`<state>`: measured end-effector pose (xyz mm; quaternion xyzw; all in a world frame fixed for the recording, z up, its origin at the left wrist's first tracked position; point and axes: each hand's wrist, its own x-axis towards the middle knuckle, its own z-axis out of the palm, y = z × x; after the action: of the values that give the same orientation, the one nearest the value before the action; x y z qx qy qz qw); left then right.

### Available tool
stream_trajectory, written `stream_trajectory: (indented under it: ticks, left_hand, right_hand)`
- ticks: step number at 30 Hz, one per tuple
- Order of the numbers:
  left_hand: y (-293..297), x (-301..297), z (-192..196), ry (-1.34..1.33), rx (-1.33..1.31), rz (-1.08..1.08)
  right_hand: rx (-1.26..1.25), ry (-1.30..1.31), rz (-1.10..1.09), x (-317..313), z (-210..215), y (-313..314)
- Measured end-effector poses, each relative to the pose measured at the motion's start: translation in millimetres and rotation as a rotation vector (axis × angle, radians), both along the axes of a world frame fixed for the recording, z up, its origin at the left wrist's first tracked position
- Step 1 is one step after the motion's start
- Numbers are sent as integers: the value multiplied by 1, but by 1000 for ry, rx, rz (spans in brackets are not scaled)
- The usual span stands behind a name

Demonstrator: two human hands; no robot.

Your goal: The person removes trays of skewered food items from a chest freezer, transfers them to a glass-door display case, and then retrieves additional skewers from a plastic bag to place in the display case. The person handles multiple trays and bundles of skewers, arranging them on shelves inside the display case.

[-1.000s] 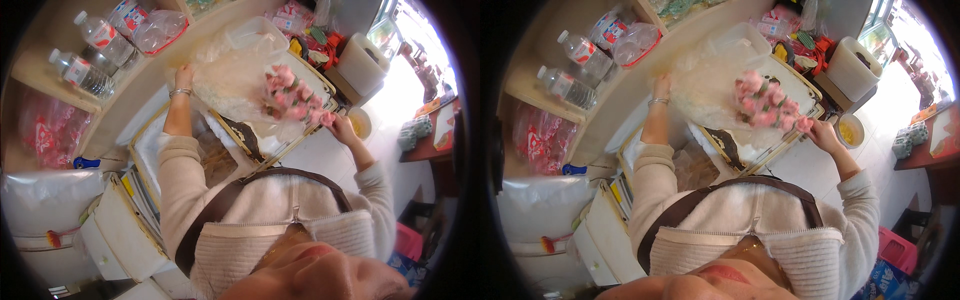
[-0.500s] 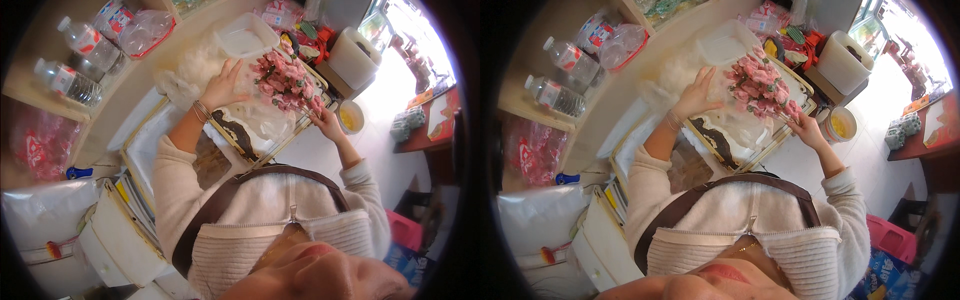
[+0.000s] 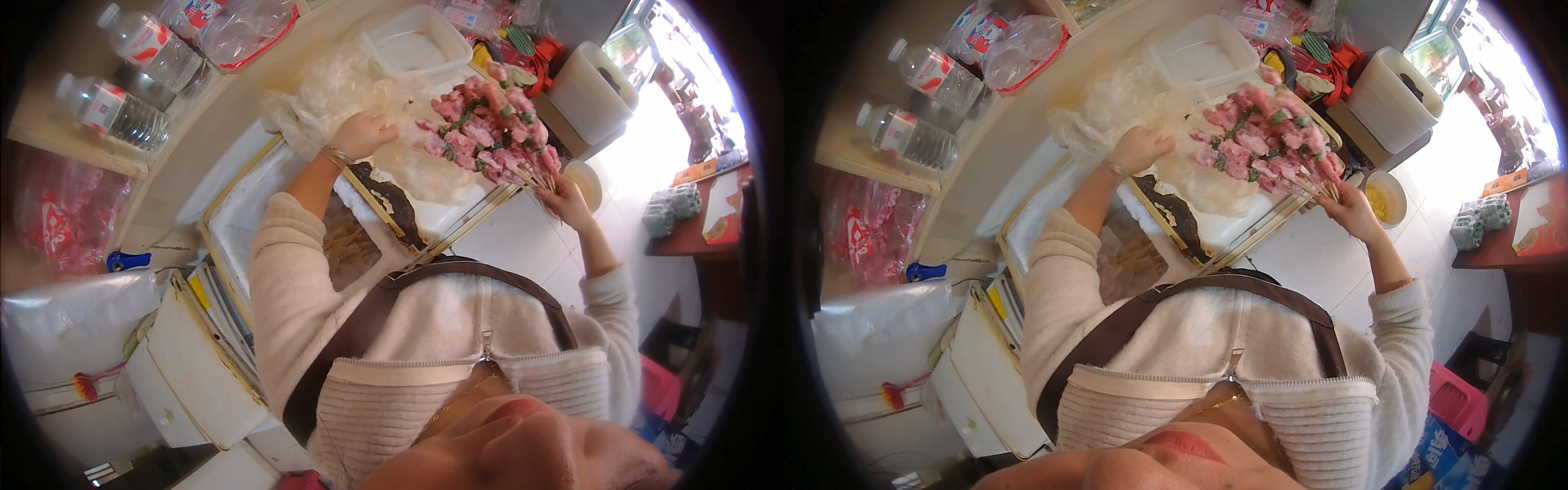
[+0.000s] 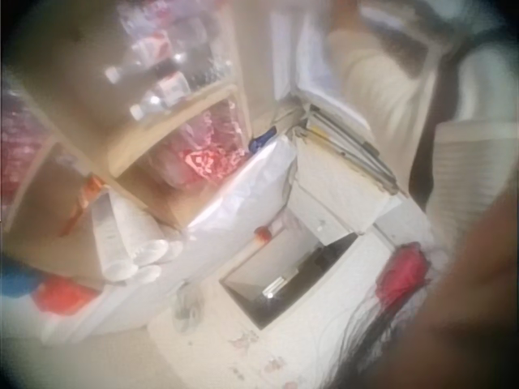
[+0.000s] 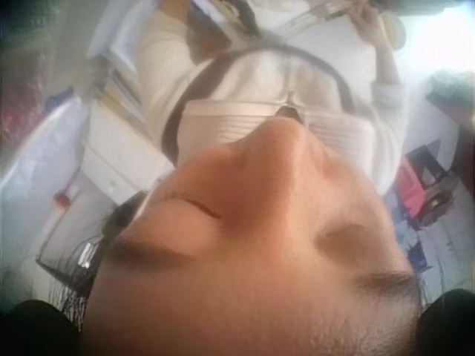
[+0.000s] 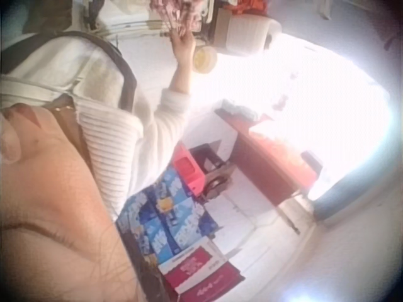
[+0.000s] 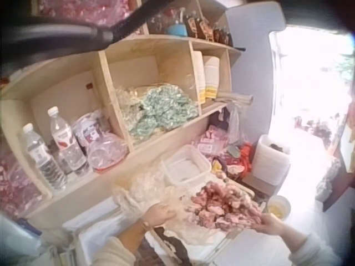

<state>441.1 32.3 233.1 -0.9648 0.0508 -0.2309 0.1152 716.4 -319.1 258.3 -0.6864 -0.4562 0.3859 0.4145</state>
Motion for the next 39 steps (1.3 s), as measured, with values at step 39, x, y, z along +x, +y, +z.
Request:
stream_trajectory:
  ticks: [39]
  left_hand:
    - [30,-61,2,-161,-183,593]
  right_hand:
    - [-76,-47,36,53,-51,370]
